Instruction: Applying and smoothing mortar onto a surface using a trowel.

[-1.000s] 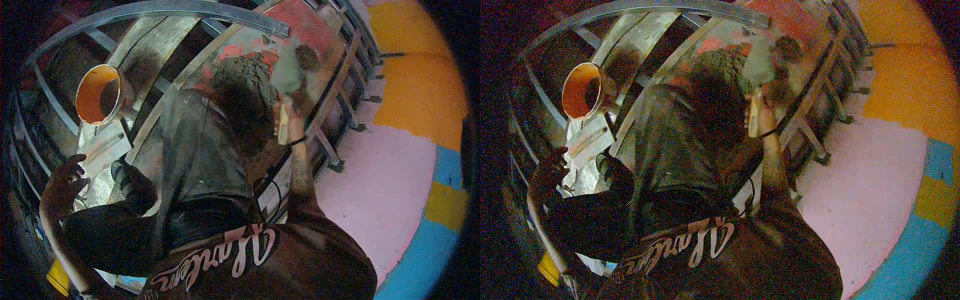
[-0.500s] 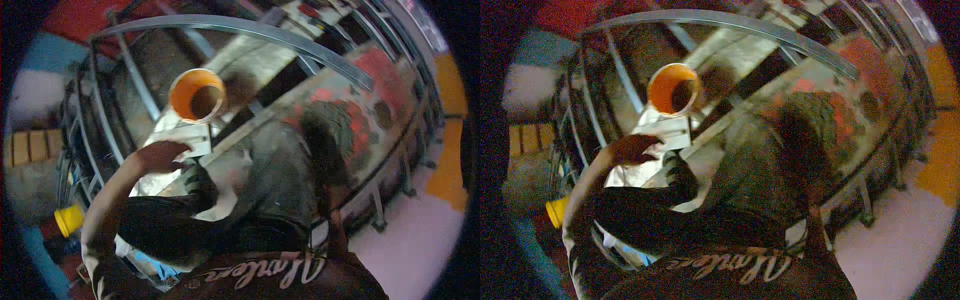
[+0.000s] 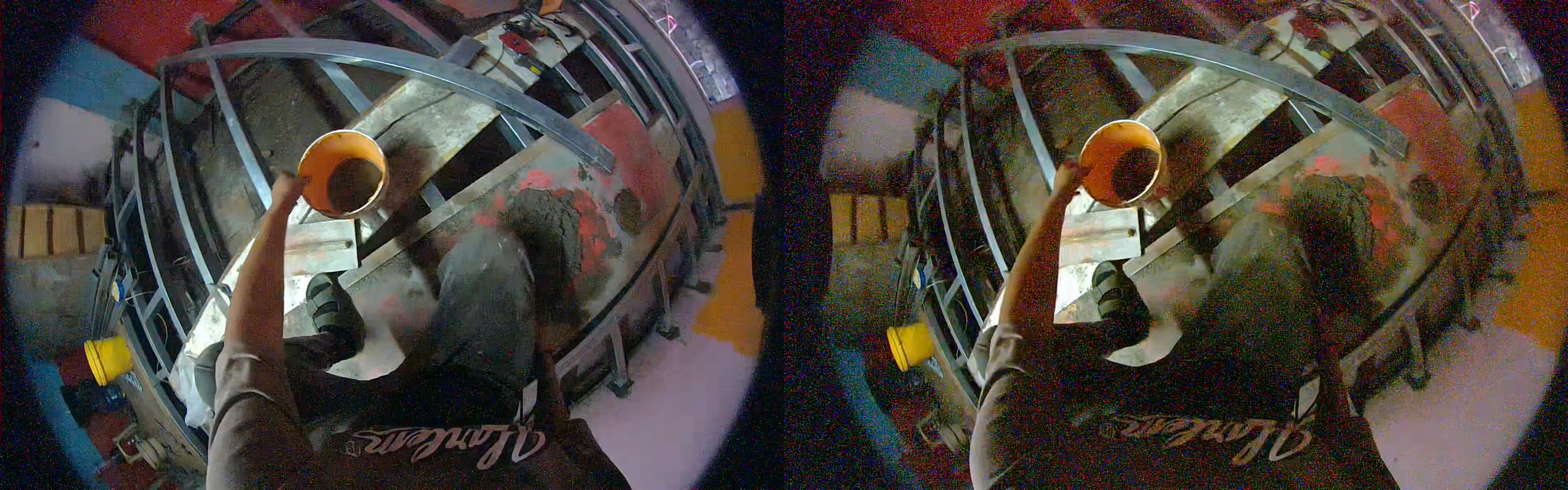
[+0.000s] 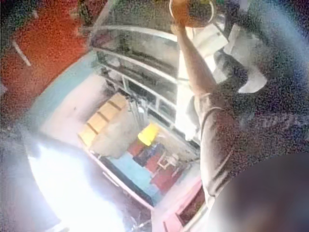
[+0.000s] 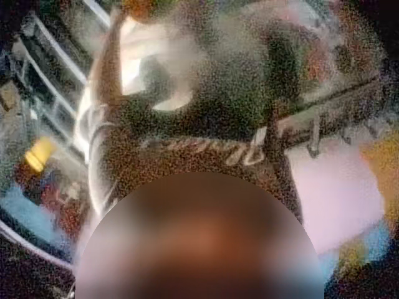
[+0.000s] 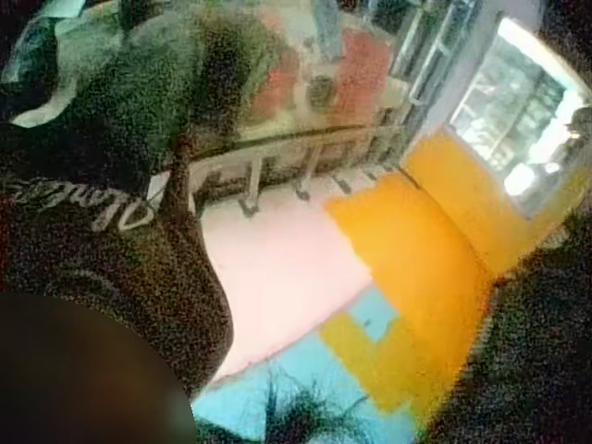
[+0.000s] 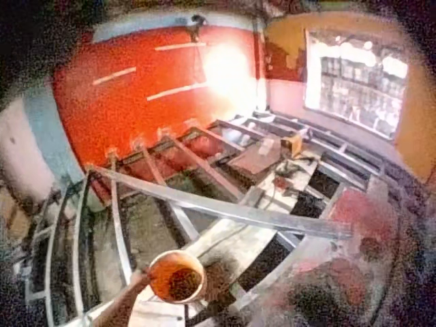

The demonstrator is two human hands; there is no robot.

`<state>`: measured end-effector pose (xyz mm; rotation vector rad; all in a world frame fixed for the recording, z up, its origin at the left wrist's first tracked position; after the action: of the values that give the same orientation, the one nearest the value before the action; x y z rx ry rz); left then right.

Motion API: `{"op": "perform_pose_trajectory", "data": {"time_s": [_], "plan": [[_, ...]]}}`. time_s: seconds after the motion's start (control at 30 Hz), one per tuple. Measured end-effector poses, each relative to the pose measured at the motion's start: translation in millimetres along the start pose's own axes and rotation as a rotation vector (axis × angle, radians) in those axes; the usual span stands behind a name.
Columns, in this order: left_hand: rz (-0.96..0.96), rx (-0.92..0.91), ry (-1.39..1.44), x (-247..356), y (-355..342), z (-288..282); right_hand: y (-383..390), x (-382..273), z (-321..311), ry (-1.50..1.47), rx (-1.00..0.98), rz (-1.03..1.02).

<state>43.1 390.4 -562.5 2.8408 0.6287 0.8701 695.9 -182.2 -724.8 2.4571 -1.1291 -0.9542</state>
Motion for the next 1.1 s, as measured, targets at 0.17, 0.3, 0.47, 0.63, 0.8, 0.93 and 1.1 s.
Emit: {"op": "perform_pose_trajectory", "data": {"time_s": [0.17,0.3,0.47,0.63,0.8,0.93,1.1], "plan": [[-0.364,-0.260,0.509,4.6,30.4,9.4,-2.9,1.2,16.4,0.061,0.013,-0.078],[0.039,-0.379,0.577,86.9,49.0,13.8,-9.0,-0.1,39.7,0.116,0.028,-0.166],[0.534,-0.204,0.230,177.1,42.1,36.1,-5.5,5.4,69.6,0.176,0.064,-0.280],[0.785,-0.257,0.118,283.9,77.1,43.4,-2.6,8.6,95.6,0.208,0.109,-0.334],[0.491,-0.670,0.432,371.4,179.0,41.6,-4.5,7.2,114.4,0.220,0.147,-0.365],[0.693,-0.625,0.277,436.9,235.7,49.9,-10.1,14.4,130.8,0.228,0.182,-0.393],[0.839,-0.699,0.313,479.2,287.1,65.2,-15.8,23.2,144.6,0.290,0.262,-0.469]]}}
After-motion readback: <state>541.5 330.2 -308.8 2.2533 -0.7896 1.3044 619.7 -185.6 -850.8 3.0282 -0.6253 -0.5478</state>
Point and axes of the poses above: each hand's wrist, its own y-axis away from the middle knuckle, its own z-axis out of the palm, x = y × z, the point moved 7 cm from there along -y, towards the middle knuckle, and after that the axes turned 14 degrees about x, right-handed, at the moved point
